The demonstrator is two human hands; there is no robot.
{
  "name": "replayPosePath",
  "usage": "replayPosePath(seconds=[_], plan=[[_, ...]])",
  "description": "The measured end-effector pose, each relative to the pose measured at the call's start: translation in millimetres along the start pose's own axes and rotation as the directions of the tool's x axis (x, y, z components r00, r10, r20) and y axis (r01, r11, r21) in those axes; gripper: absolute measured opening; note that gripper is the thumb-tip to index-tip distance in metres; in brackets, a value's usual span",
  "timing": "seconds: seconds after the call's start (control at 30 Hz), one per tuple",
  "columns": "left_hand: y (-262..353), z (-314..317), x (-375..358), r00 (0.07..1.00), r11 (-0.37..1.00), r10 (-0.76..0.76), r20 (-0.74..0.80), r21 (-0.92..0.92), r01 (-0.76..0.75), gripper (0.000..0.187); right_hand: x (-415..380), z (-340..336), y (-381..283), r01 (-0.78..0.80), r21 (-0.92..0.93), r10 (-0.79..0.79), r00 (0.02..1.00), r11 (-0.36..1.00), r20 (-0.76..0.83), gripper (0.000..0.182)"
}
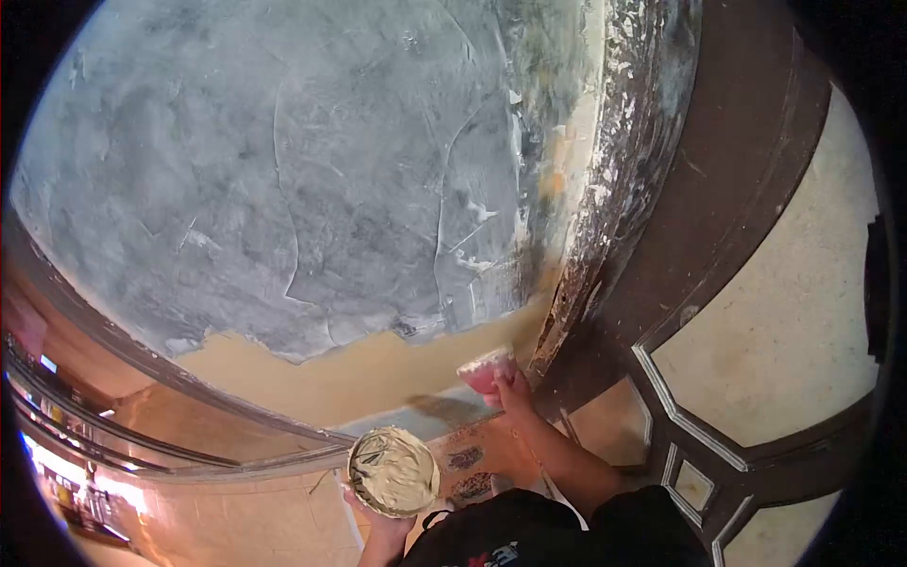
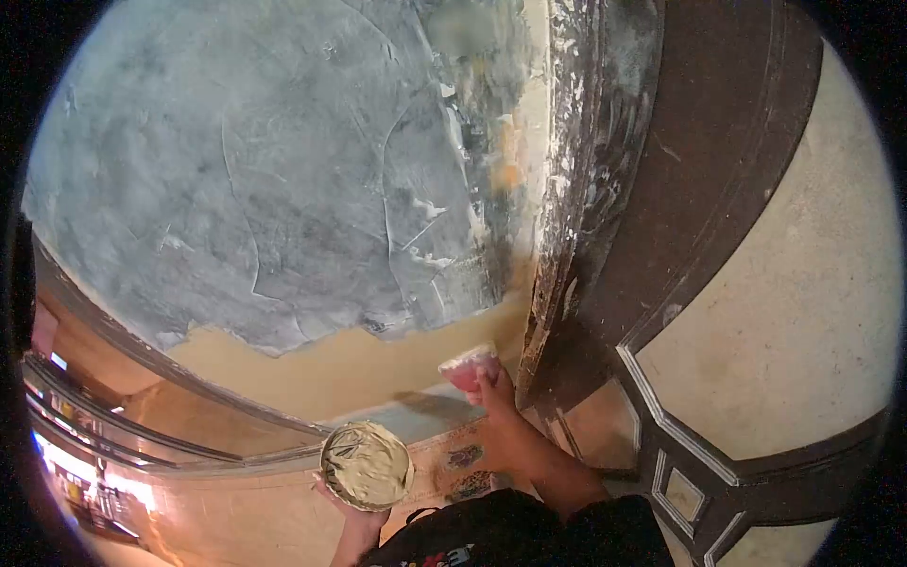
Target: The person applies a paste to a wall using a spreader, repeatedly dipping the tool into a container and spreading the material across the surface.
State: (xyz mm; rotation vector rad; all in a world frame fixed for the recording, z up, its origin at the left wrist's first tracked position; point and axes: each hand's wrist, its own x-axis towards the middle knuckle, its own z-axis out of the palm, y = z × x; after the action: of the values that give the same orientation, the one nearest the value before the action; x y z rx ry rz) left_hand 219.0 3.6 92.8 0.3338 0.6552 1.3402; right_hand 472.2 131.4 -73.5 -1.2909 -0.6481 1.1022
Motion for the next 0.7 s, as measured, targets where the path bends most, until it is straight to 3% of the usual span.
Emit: replayPosePath(seconds=[0.07, 0.13, 0.27, 0.33, 0.37, 0.4, 0.43, 0.47, 0.53, 0.57, 0.63, 0.7], plan=[[0.9, 3.6, 1.0, 1.0, 0.999, -0.007, 0.028, -0.035, 0.008, 0.089, -14.4, -17.6, 28.0, -0.011, -0.097, 0.01, 1.0, 0.995, -0.006, 0.025], [2.2, 8.0, 3.4, 0.999, 0.999, 0.022, 0.039, -0.024, -0.022, 0.089, -30.2, -24.5, 27.6, -0.346, 0.065, 0.342, 0.938, 0.936, 0.06, 0.022], [-1.8, 9.6, 7.6, 0.997, 0.994, 0.075, 0.022, -0.077, -0.073, 0.091, -59.4, -27.3, -34.0, -0.293, 0.061, 0.277, 0.941, 0.954, 0.197, 0.018], [-1.9, 18.6, 11.7, 0.992, 0.992, 0.1, 0.081, -0.079, -0.094, 0.093, -61.3, -21.2, -64.5, -0.144, 0.073, 0.123, 0.964, 0.987, 0.237, 0.015], [-0.1, 26.6, 12.6, 0.995, 0.993, 0.078, 0.061, -0.095, -0.072, 0.096, -61.4, -17.8, -79.3, -0.144, 0.07, 0.123, 0.962, 0.987, 0.244, 0.015], [-1.6, 29.0, 13.0, 0.995, 0.992, 0.086, 0.058, -0.098, -0.08, 0.096, -60.7, -13.6, -93.8, -0.024, 0.066, 0.003, 0.955, 0.998, 0.298, 0.015], [-4.0, 30.2, 13.7, 0.992, 0.988, 0.083, 0.091, -0.138, -0.07, 0.097, -61.0, -9.5, -108.0, 0.098, 0.07, -0.116, 0.929, 0.993, 0.35, 0.015], [-6.1, 31.2, 14.5, 0.989, 0.983, 0.081, 0.125, -0.176, -0.058, 0.097, -63.8, -4.9, -122.5, 0.099, 0.07, -0.117, 0.927, 0.993, 0.358, 0.015], [-8.8, 35.8, 15.9, 0.978, 0.988, 0.11, 0.176, -0.131, -0.087, 0.098, -72.7, 2.7, -149.5, 0.358, -0.049, -0.311, 0.864, 0.932, 0.397, 0.018], [-10.3, 40.8, 15.9, 0.979, 0.986, 0.129, 0.16, -0.128, -0.109, 0.098, -75.6, 4.6, -160.7, 0.356, -0.049, -0.308, 0.862, 0.933, 0.403, 0.018], [-11.1, 44.4, 13.9, 0.977, 0.981, 0.16, 0.144, -0.131, -0.141, 0.096, -81.9, 9.1, -180.4, 0.695, -0.268, -0.524, 0.694, 0.668, 0.493, 0.023], [-6.0, 58.1, 9.2, 0.972, 0.981, 0.181, 0.148, -0.092, -0.169, 0.095, -90.9, 17.1, -201.7, 0.758, -0.256, -0.569, 0.629, 0.6, 0.53, 0.024]])
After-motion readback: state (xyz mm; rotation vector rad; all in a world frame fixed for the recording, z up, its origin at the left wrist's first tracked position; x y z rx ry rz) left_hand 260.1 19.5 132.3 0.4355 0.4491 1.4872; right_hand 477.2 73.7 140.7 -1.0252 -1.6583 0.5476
